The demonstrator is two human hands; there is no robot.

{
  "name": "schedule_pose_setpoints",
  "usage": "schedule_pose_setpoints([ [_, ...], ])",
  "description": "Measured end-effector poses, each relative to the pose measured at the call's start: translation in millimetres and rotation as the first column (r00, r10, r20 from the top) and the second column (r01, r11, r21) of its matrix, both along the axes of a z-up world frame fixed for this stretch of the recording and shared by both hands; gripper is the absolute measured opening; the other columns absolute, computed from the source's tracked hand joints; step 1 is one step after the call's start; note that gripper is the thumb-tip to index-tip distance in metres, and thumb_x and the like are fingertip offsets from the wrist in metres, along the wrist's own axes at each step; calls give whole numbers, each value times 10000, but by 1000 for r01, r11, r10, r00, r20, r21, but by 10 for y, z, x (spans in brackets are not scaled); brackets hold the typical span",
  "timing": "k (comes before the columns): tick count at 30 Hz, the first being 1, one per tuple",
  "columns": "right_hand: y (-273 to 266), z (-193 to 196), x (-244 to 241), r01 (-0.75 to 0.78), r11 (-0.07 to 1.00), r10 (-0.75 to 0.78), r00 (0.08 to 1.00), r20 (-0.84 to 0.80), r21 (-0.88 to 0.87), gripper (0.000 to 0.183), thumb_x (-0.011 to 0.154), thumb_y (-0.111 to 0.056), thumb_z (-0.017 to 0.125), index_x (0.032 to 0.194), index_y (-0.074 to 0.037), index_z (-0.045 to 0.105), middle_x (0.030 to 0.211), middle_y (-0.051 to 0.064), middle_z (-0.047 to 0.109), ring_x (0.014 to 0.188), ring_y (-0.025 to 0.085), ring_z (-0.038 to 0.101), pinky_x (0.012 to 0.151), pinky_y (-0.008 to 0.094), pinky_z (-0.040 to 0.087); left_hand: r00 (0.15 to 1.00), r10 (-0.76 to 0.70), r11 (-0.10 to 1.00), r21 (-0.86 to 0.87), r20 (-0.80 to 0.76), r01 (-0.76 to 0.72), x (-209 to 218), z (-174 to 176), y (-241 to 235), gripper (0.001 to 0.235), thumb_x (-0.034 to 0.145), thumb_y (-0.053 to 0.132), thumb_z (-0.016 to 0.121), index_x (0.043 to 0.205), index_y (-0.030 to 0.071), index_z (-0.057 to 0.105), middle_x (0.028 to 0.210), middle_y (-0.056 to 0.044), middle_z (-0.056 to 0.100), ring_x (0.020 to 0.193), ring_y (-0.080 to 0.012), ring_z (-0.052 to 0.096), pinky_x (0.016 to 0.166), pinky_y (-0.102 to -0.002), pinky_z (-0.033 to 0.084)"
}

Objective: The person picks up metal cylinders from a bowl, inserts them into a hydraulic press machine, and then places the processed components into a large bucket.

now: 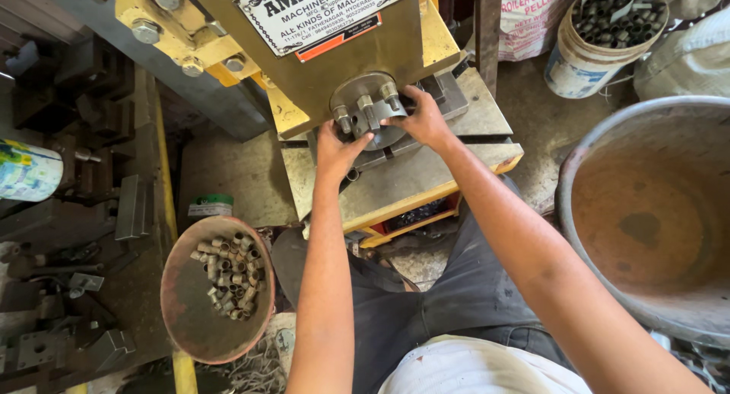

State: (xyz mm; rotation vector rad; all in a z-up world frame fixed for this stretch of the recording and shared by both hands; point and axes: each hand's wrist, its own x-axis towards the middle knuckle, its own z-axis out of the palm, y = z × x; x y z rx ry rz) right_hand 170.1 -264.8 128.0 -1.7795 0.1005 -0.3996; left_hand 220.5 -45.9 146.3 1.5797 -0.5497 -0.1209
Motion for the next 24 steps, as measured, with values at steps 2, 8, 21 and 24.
schedule_pose_setpoints([
  [2,13,32,6,3,999,-3,1000,1,46,739,700,-169,946,1307,41,582,1198,149,708,1057,204,705,909,341,581,998,58,998,33,-18,-57,7,-13,-33,634,727,11,876,1254,-57,530,1169,-131,687,1081,-210,674,980,-340,550],
  [8,40,110,-335,-147,918,102,985,140,368,929,783,-111,887,1543,-57,355,1450,134,570,1294,225,578,1053,354,519,992,128,991,-26,-2,-128,-181,-111,31,941,689,7,839,1499,-36,362,1419,-199,538,1292,-276,565,1116,-396,458],
  [21,948,-436,-1634,16,588,237,952,-191,809,742,844,50,708,1522,-83,437,1400,99,574,1291,274,581,1007,488,542,849,473,814,-252,-237,-523,-1618,-434,1840,610,899,259,749,1409,-11,549,1370,-154,602,1216,-279,584,1026,-431,490],
  [24,1040,-511,-1672,73,602,216,944,-251,795,764,836,66,679,1532,-87,406,1376,99,536,1270,290,566,976,556,549,571,807,550,164,146,-819,-1573,-813,2896,390,951,233,722,1248,-10,651,1212,-177,698,1143,-316,627,1020,-436,477],
])
